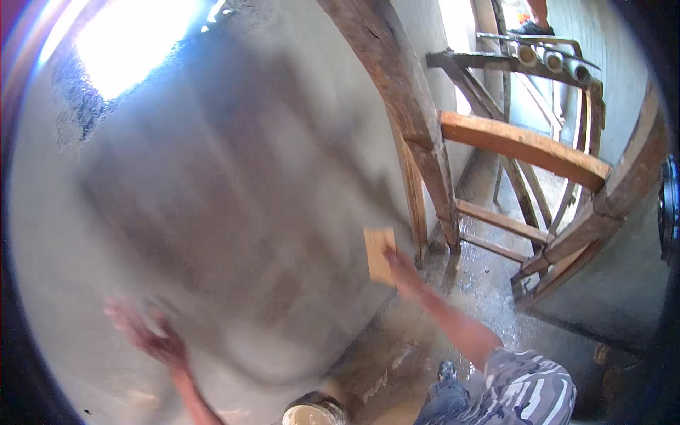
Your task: The person smooths the plastered wall using a sanding block dipped in a bucket of water, then shapes the edges around an opening on the surface by hand and with the block.
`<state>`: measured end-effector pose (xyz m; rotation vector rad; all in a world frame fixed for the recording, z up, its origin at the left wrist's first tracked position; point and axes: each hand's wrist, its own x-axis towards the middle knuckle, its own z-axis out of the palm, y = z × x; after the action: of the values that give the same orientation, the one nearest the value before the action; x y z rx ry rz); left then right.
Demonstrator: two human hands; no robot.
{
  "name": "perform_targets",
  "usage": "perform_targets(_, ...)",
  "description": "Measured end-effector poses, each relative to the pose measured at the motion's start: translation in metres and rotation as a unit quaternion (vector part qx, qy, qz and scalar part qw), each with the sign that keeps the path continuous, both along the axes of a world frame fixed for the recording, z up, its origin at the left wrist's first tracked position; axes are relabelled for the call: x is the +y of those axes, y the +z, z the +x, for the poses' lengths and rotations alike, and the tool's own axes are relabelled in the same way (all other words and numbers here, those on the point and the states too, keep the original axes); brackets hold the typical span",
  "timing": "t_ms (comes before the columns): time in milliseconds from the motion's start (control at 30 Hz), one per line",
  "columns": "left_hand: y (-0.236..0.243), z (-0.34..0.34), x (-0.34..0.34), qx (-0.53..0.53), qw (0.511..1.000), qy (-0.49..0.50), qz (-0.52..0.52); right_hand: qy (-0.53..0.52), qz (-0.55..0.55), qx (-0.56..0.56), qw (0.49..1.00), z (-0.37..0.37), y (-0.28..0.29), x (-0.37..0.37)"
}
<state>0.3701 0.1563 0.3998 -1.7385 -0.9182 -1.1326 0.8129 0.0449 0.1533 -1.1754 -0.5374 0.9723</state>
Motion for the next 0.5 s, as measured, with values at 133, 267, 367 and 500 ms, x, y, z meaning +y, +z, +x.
perform_targets(133, 0.093, -0.035, 0.042, -0.008, 0.984, 0.154, 0.094, -0.222, 0.234, -0.476, 0.818, 0.034, 0.201, 0.124)
perform_targets(267, 0.083, -0.036, 0.078, -0.016, 0.985, 0.155, 0.068, -0.358, 0.235, -0.572, 0.700, 0.062, 0.278, 0.219)
perform_targets(367, 0.085, -0.053, 0.086, -0.007, 0.984, 0.156, 0.091, -0.352, 0.236, -0.625, 0.656, 0.042, 0.248, 0.247)
perform_targets(500, 0.085, -0.058, 0.087, 0.000, 0.983, 0.158, 0.093, -0.354, 0.207, -0.645, 0.645, 0.072, 0.167, 0.259)
